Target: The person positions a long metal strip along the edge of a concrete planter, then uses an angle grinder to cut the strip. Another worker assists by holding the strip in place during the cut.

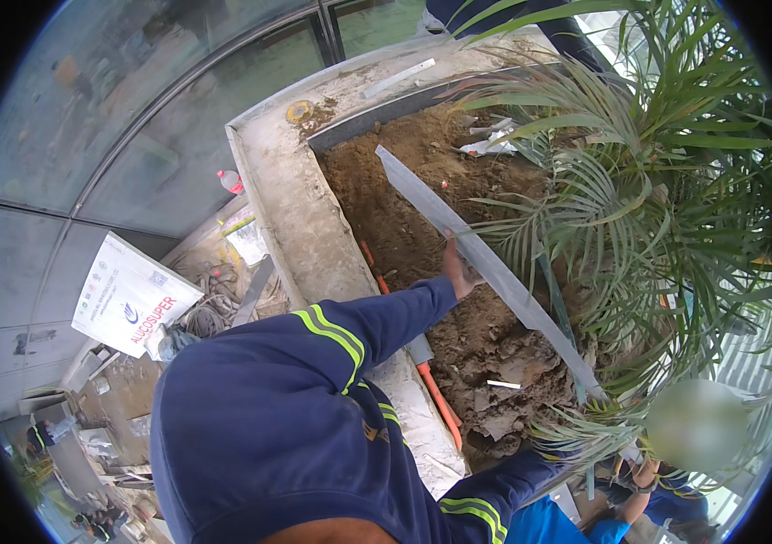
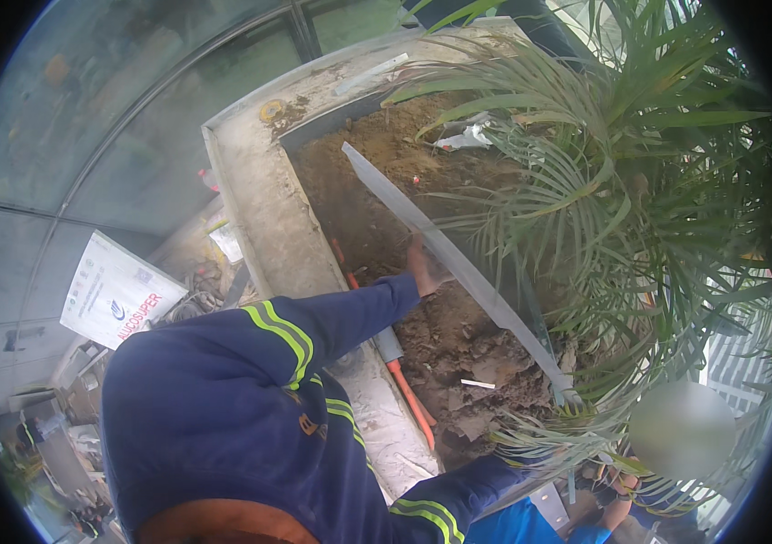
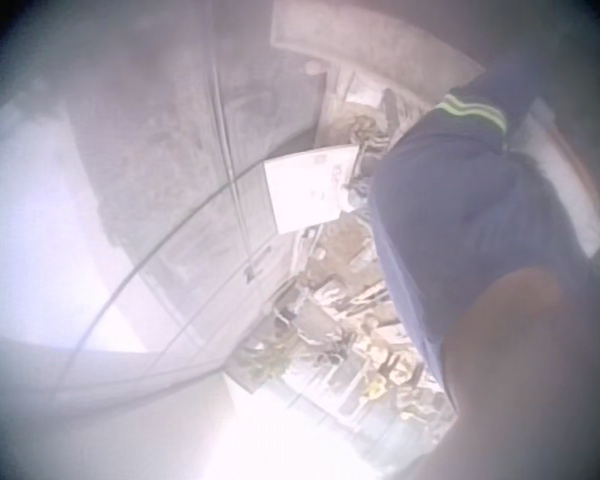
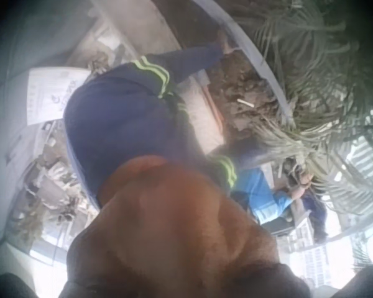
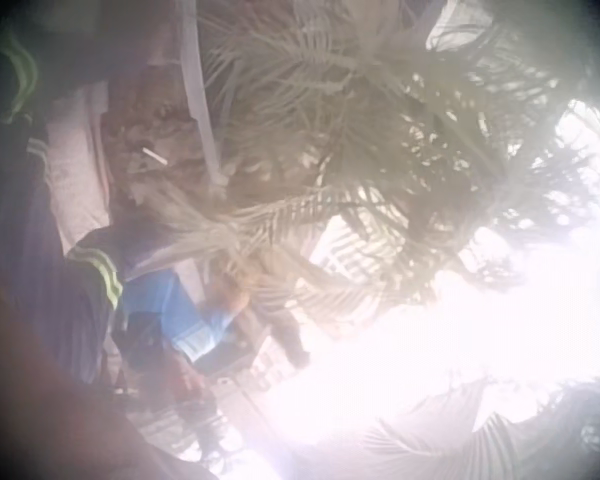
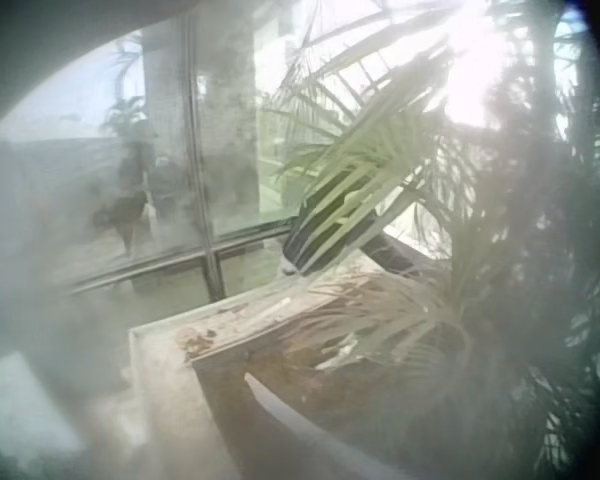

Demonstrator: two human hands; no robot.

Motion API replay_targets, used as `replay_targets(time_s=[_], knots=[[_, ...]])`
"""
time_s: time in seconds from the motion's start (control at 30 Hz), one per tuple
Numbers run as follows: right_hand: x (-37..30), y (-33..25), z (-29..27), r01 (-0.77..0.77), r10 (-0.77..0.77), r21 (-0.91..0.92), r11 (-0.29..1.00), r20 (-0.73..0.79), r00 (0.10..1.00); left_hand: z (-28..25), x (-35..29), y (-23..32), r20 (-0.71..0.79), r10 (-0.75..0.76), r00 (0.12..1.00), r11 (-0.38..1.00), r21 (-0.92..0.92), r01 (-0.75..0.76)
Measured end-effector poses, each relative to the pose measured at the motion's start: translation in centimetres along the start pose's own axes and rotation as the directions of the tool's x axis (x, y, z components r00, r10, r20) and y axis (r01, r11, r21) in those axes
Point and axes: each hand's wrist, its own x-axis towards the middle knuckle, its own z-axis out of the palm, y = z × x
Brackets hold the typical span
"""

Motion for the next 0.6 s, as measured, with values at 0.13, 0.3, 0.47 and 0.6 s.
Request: replay_targets(time_s=[0.13, 0.3, 0.47, 0.6], knots=[[-1.2, -0.4, 0.3, 0.016, -0.016, 0.005, 1.000, 0.018, 1.000, 0.1, -2.8, 2.9, 0.024, -0.062, 0.998, 0.998, 0.005, 0.062], [-4.7, 1.1, 1.4, 0.036, -0.039, 0.053, 0.998, 0.075, 0.996, -0.1, -6.5, 7.7, 0.002, -0.014, 1.000, 0.991, 0.133, 0.014], [-9.5, 2.5, 1.3, 0.023, -0.045, 0.131, 0.991, 0.166, 0.985, -0.4, -9.3, 10.6, -0.060, 0.035, 0.998, 0.979, 0.203, -0.022], [-14.4, 3.7, 2.5, -0.024, -0.012, 0.136, 0.990, 0.255, 0.967, -3.7, -7.9, 14.0, -0.062, 0.050, 0.997, 0.977, 0.211, -0.036]])
